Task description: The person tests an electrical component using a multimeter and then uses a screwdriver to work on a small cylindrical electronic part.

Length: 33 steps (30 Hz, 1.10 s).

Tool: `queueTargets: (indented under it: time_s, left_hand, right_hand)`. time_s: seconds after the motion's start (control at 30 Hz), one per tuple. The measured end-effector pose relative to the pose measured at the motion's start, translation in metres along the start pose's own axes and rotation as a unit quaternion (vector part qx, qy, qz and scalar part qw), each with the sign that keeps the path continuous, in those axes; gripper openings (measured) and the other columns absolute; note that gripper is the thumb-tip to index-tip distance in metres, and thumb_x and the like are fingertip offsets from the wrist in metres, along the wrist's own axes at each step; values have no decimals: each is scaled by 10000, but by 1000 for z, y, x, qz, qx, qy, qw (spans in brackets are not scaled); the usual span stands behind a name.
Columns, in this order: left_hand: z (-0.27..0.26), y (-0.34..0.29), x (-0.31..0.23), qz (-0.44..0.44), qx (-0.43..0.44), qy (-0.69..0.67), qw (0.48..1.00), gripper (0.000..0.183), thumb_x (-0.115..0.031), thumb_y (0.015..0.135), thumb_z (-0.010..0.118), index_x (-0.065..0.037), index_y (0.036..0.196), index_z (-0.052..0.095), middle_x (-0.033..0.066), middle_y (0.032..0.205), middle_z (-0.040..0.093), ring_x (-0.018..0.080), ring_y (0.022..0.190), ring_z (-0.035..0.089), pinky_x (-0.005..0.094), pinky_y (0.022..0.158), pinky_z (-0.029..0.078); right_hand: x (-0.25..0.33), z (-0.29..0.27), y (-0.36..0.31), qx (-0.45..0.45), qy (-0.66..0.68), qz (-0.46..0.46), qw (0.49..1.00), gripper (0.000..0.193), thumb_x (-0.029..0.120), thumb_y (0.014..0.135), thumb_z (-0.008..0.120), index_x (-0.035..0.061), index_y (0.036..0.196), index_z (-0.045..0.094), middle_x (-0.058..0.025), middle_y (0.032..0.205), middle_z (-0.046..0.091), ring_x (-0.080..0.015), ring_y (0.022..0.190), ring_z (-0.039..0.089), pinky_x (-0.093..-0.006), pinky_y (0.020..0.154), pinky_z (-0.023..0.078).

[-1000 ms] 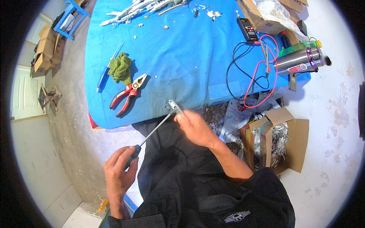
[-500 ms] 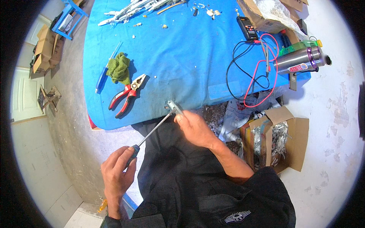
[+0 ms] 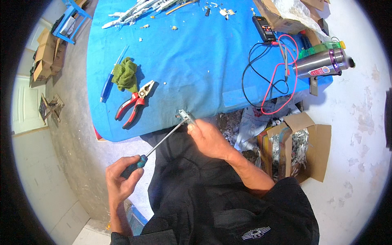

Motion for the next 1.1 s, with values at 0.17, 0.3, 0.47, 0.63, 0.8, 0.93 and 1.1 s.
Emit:
queueTargets:
  time_s: [0.17,0.3,0.47,0.63,0.8,0.93,1.1]
  left_hand:
    - [-2,-3,7,-97,21,-78,992,342,-127,816,810,35,1109,740,123,953,763,166,838,711,309,757,557]
    - [-3,-6,9,-107,24,-92,990,327,-88,805,808,24,1104,741,126,958,766,186,845,728,314,750,568]
    - [10,-7,-30,99,-26,113,988,353,3,774,790,-18,1117,711,162,973,747,258,834,749,329,714,577]
    - [13,-11,-41,130,-28,172,976,391,44,755,775,-32,1130,694,176,1007,738,286,837,751,359,707,595]
    - [18,-13,-44,149,-27,189,970,398,47,750,783,-39,1129,696,166,1011,737,294,800,752,360,664,603]
    - [16,-14,-45,150,-23,212,965,392,53,747,772,-36,1121,693,175,1035,736,304,831,750,359,689,601]
    - [13,-18,-42,119,-36,185,975,385,58,744,772,-36,1109,696,181,1042,734,310,851,752,365,709,606]
  right_hand:
    - [4,0,0,-2,-18,4,1000,328,266,1061,528,-28,917,533,-277,711,570,-463,656,578,-495,610,449]
    - [4,0,0,-13,-28,0,1000,330,270,1055,535,-31,919,545,-292,735,585,-480,692,598,-500,617,454]
    - [6,-2,0,15,-33,55,998,335,266,1050,500,-41,954,595,-230,797,616,-361,727,603,-443,701,479]
    - [3,-2,1,23,4,50,999,309,238,1052,503,-41,958,599,-196,797,636,-318,740,614,-429,714,484]
    - [0,0,0,16,-13,34,999,294,223,1051,503,-39,952,593,-185,802,632,-296,729,580,-420,713,478]
    - [0,-2,2,28,-24,30,999,290,227,1049,506,-38,962,584,-191,792,610,-287,722,560,-423,707,467]
    - [3,-1,2,26,-6,47,999,322,268,1051,522,-34,951,569,-260,765,593,-417,726,586,-480,664,461]
Point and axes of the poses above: each hand's wrist, its own y-axis towards the middle knuckle, its own z-axis out of the palm, x = y × z, the point moved 2 cm from there along y, towards the middle knuckle
